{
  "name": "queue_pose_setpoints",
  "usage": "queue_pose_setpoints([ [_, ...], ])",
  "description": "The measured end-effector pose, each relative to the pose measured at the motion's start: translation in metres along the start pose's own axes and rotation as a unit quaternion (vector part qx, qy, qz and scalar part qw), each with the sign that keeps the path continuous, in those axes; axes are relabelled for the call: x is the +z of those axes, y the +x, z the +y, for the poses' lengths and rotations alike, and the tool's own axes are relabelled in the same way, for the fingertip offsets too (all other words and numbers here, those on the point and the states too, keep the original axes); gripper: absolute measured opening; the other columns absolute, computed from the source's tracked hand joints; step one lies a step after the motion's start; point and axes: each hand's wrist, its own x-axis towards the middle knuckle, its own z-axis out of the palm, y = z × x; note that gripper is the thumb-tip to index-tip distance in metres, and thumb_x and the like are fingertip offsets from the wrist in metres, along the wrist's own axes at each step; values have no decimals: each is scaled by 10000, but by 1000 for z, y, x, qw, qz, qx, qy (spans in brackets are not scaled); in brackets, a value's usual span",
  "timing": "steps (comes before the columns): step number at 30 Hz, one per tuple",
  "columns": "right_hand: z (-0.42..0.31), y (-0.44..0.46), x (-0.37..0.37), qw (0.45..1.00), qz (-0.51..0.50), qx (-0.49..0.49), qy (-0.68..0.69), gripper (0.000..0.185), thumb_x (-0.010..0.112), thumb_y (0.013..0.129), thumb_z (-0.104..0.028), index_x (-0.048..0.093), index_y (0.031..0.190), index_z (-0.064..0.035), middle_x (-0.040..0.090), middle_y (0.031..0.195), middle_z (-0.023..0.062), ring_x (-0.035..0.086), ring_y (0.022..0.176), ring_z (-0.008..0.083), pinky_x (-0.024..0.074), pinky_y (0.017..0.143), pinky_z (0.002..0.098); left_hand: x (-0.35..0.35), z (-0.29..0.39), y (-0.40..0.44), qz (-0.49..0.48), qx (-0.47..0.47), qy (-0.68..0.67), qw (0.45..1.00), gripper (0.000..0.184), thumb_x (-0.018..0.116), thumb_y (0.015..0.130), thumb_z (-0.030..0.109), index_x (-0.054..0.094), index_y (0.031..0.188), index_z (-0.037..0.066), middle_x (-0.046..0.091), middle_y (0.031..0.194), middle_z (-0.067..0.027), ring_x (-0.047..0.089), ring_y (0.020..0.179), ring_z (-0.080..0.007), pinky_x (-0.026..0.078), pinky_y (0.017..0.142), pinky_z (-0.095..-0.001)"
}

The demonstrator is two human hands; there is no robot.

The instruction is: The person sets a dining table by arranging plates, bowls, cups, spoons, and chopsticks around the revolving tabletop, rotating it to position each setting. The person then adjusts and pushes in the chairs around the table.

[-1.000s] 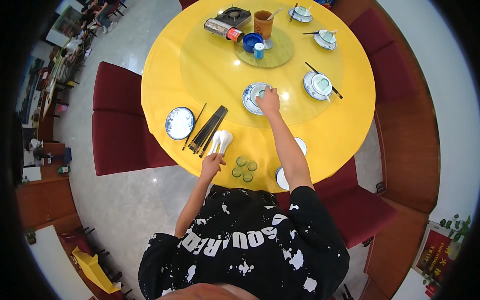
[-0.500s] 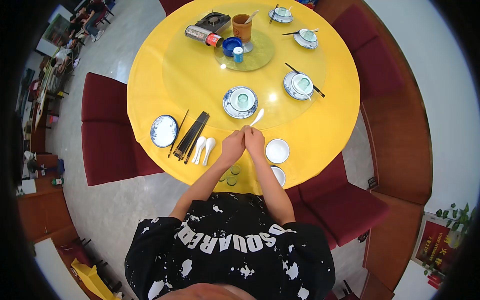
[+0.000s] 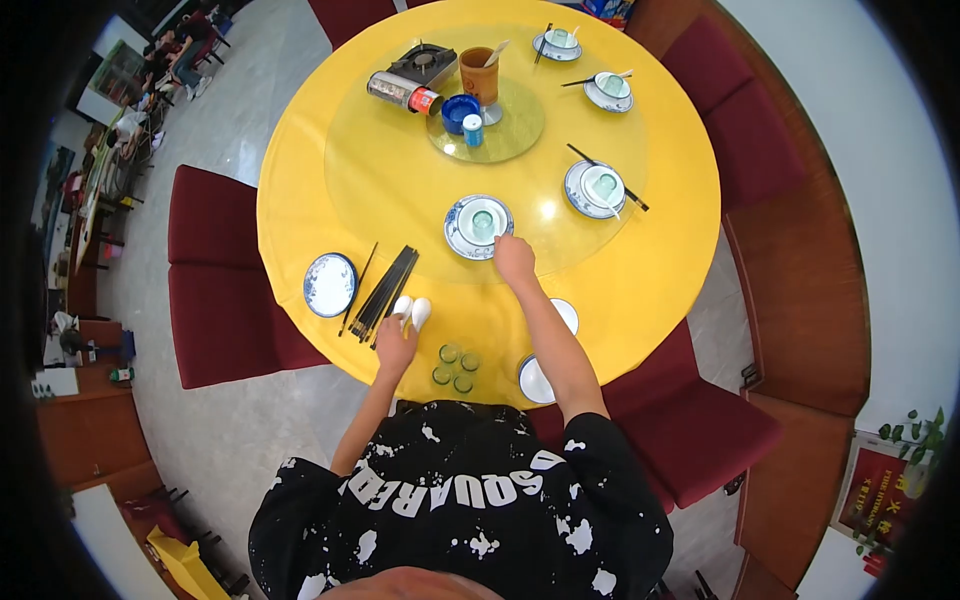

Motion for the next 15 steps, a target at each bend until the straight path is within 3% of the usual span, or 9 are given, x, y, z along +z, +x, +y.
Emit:
queue_pose_setpoints([
  [3,-7,-3,3,1000,-5,-11,-6,406,491,986,-309,672,810,9,679,798,254,669,760,424,533,697,524,-13,-25,-13,-7,-99,77,992,385,651,875,267,531,1129,3,559,1118,-199,552,1041,-415,493,836,-507],
  [9,-12,-6,4,999,-30,11,1,441,470,989,-361,670,869,14,679,825,259,659,803,442,522,737,524,34,-94,-39,-61,-171,40,983,363,642,890,299,530,1135,54,564,1142,-191,612,978,-419,506,798,-524],
  [12,-19,-12,-9,997,-49,65,6,454,473,977,-389,666,927,18,685,855,254,658,835,446,517,752,511,39,-97,-32,-71,-175,34,981,344,660,880,309,569,1075,42,610,1091,-187,631,945,-403,509,776,-508],
  [14,-23,-26,-19,996,-3,85,31,447,486,967,-385,660,996,26,691,888,238,663,837,423,518,755,489,34,-100,-29,-87,-184,6,979,336,679,864,312,599,1020,25,645,1034,-188,643,929,-387,512,768,-491],
  [15,-25,-36,-21,994,21,94,43,448,493,962,-382,656,1030,30,693,904,229,666,838,411,519,757,478,31,-100,-26,-83,-206,-32,974,337,705,842,320,642,939,4,682,930,-183,659,885,-366,515,763,-464],
])
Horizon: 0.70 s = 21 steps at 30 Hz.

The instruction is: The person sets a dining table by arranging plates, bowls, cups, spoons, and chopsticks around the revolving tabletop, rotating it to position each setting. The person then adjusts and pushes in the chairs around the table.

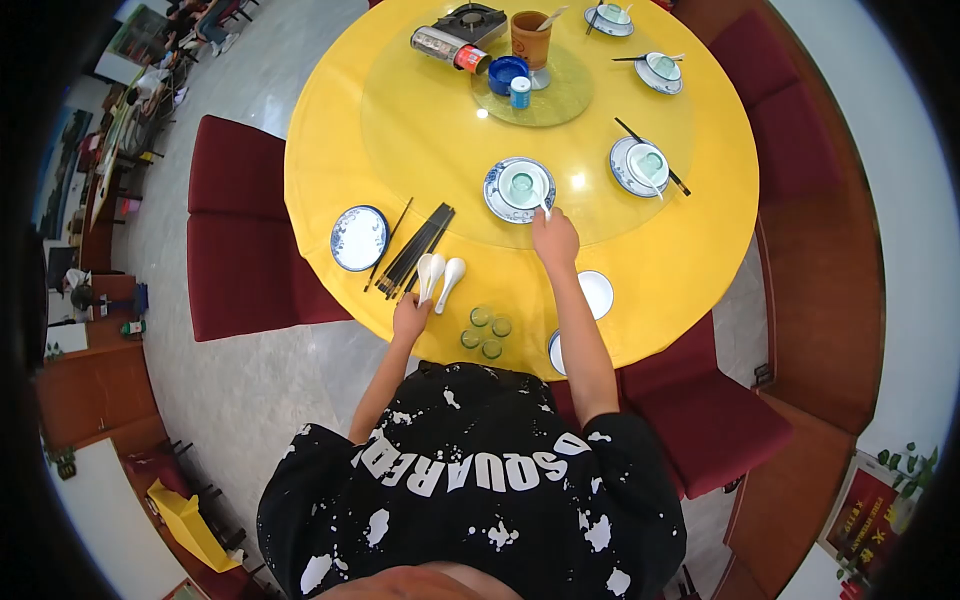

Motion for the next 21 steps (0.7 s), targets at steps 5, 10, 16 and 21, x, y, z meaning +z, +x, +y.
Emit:
queue_pose_setpoints([
  [5,12,-88,5,986,103,-60,116,368,566,929,-277,649,1115,29,677,975,194,655,825,358,515,759,442,-12,-1,-9,-14,-43,-155,987,314,698,853,305,698,940,2,691,855,-200,661,795,-358,516,720,-453],
  [10,16,-155,11,980,-32,2,195,319,589,906,-221,659,1108,16,679,987,192,665,811,306,521,742,397,-27,-1,-5,69,82,18,994,246,649,887,278,697,976,53,673,928,-127,652,868,-350,521,748,-453],
  [16,18,-184,-3,975,-79,7,208,314,585,909,-208,659,1105,25,696,989,202,678,821,294,531,754,377,-51,11,22,24,92,112,989,289,685,854,293,624,1014,60,634,1042,-153,651,928,-367,533,762,-484],
  [21,19,-187,-9,973,-85,21,212,326,590,925,-219,648,1140,19,711,1001,197,697,903,271,532,792,347,-44,5,30,26,102,131,986,268,667,854,280,609,956,39,634,1037,-167,661,916,-379,542,755,-508],
])
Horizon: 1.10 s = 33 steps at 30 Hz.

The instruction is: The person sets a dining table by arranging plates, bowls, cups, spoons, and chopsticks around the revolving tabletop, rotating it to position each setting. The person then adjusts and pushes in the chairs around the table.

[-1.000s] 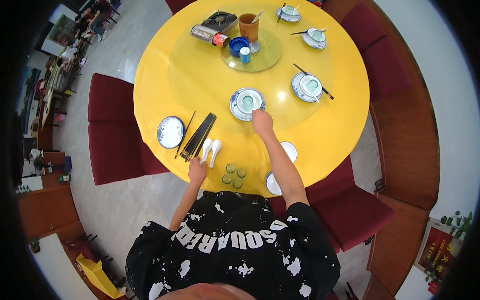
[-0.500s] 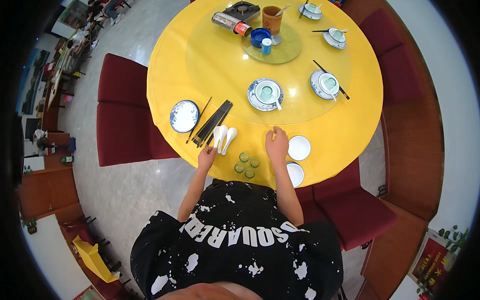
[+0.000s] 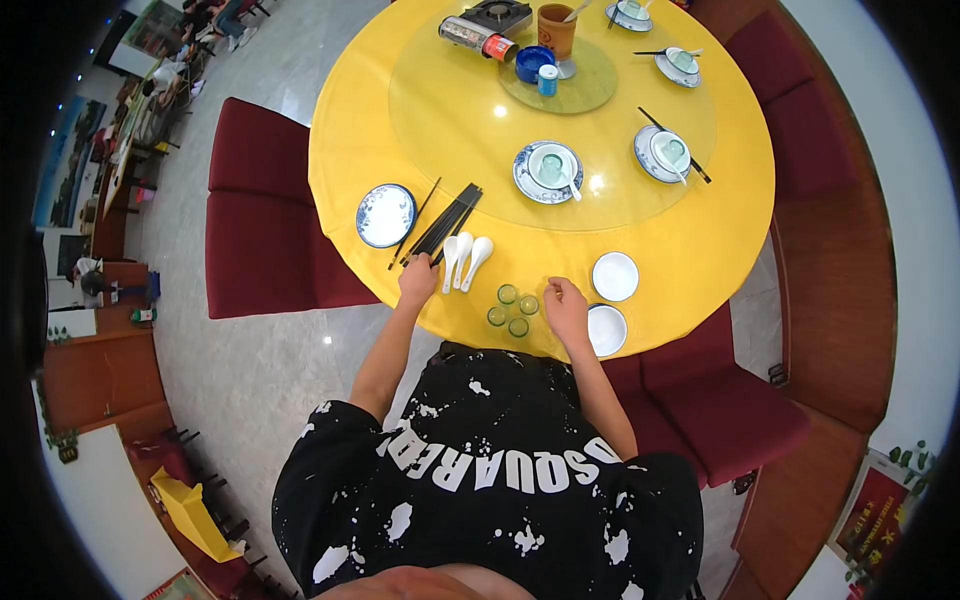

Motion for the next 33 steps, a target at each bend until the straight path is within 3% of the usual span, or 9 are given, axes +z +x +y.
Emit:
queue_pose_setpoints([
  [4,2,-8,10,1000,7,-4,-5,316,589,921,-219,656,1124,14,712,981,196,697,886,277,533,790,353,3,-2,3,-21,6,88,996,221,605,810,203,647,915,14,681,923,-210,687,810,-388,555,695,-488],
  [10,-2,-27,55,999,17,-12,35,291,594,906,-208,674,1088,4,714,941,183,697,850,277,538,771,354,-8,-23,-6,-36,71,95,992,182,591,772,176,678,796,18,707,786,-200,691,716,-379,556,665,-474],
  [14,-32,-43,89,998,-22,-3,51,292,611,897,-228,674,1073,-4,714,910,152,693,830,251,536,760,338,-47,-36,-29,-165,18,-31,986,258,627,789,221,699,825,-24,703,769,-174,699,703,-297,548,639,-415],
  [17,-51,-49,116,994,-92,-6,61,319,618,902,-264,671,1079,-3,712,918,141,688,830,238,533,764,336,-60,-61,-52,-163,11,-228,960,296,661,822,264,691,814,-30,668,677,-100,650,611,-179,511,580,-342],
  [21,-78,-51,144,967,-224,5,122,341,584,940,-286,651,1104,6,710,934,118,681,820,203,526,733,324,-83,-37,-72,-228,-20,-529,817,191,650,929,220,678,921,31,640,784,8,548,656,-63,405,571,-216],
  [24,-94,-53,157,948,-246,44,198,325,533,983,-269,618,1126,11,704,931,88,672,805,160,506,678,287,-71,-24,-63,-241,-15,-594,768,162,642,942,214,666,935,54,624,819,12,531,693,-62,391,603,-213],
  [29,-95,-51,145,927,-227,75,288,271,479,1028,-228,626,1054,-2,689,892,57,635,713,115,457,603,256,-97,9,-54,-241,33,-585,774,156,646,946,200,668,916,48,623,817,17,535,728,-68,423,687,-250],
  [32,-90,-49,128,927,-197,68,311,278,486,1036,-250,631,1035,-12,673,876,42,608,712,110,448,631,246,-90,29,-48,-256,82,-586,764,167,662,940,181,677,969,17,648,852,6,564,782,-64,445,719,-243],
  [33,-92,-48,119,929,-192,77,306,269,494,1034,-258,628,979,-31,628,807,14,573,680,99,427,614,247,-87,36,-45,-267,85,-559,780,226,669,941,174,671,1064,-16,670,899,-14,582,818,-65,460,740,-238],
])
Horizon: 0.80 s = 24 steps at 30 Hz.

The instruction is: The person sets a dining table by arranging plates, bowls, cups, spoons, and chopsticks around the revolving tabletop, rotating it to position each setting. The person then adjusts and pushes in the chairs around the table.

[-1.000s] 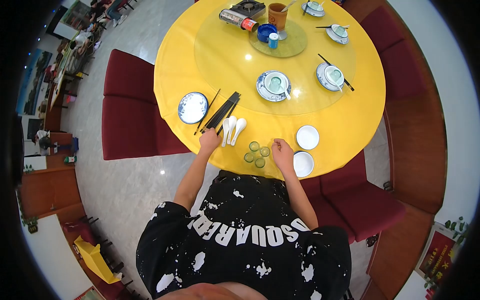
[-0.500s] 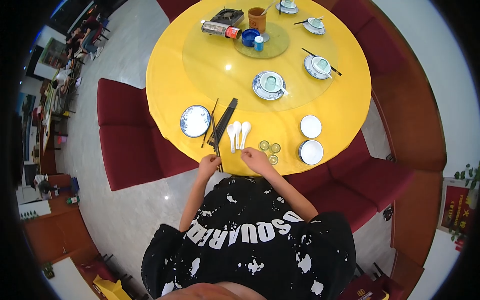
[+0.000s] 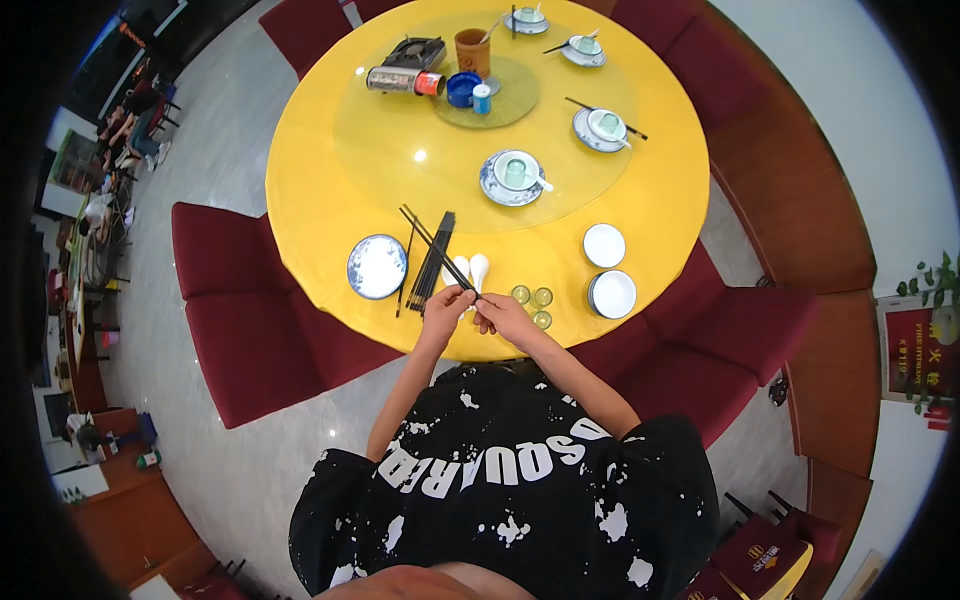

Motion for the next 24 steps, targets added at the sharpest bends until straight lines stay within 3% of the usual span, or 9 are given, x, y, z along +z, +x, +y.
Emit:
queue_pose_setpoints([
  [3,-9,-4,-24,1000,26,3,4,273,513,1019,-256,614,895,-35,608,762,10,560,654,100,426,591,247,22,-8,21,-26,43,5,999,287,691,931,195,679,1142,0,687,895,-14,586,779,-70,464,705,-231],
  [4,-11,-4,-32,998,27,22,49,239,530,1010,-237,636,943,-33,582,736,1,530,631,93,413,585,239,27,-11,26,-35,53,10,998,364,683,938,237,657,1223,12,697,939,-27,591,790,-72,465,706,-231],
  [8,-26,9,-88,988,94,-45,110,221,550,990,-197,646,1042,-6,549,697,-7,497,597,93,393,562,236,42,15,18,3,0,55,999,431,613,968,336,623,1284,42,694,1002,-30,619,797,-101,463,695,-241],
  [13,-69,57,-221,957,252,-104,98,229,538,984,-175,654,1058,8,530,681,-7,476,576,94,387,538,243,28,4,7,116,-80,25,990,402,593,944,291,633,1254,39,690,1029,-24,617,773,-106,433,648,-239],
  [18,-41,119,-300,987,149,47,29,222,529,989,-186,659,1046,-15,525,684,-21,473,577,95,388,526,248,16,-44,-19,220,-172,8,960,393,585,936,307,640,1224,46,695,1030,-58,629,770,-142,449,645,-269],
  [24,-22,170,-313,990,60,127,31,219,533,974,-219,670,972,-48,543,661,-12,484,529,114,368,481,284,32,-71,-59,299,-230,-14,926,384,546,948,268,622,1246,38,692,1017,-70,636,755,-147,457,634,-275],
])
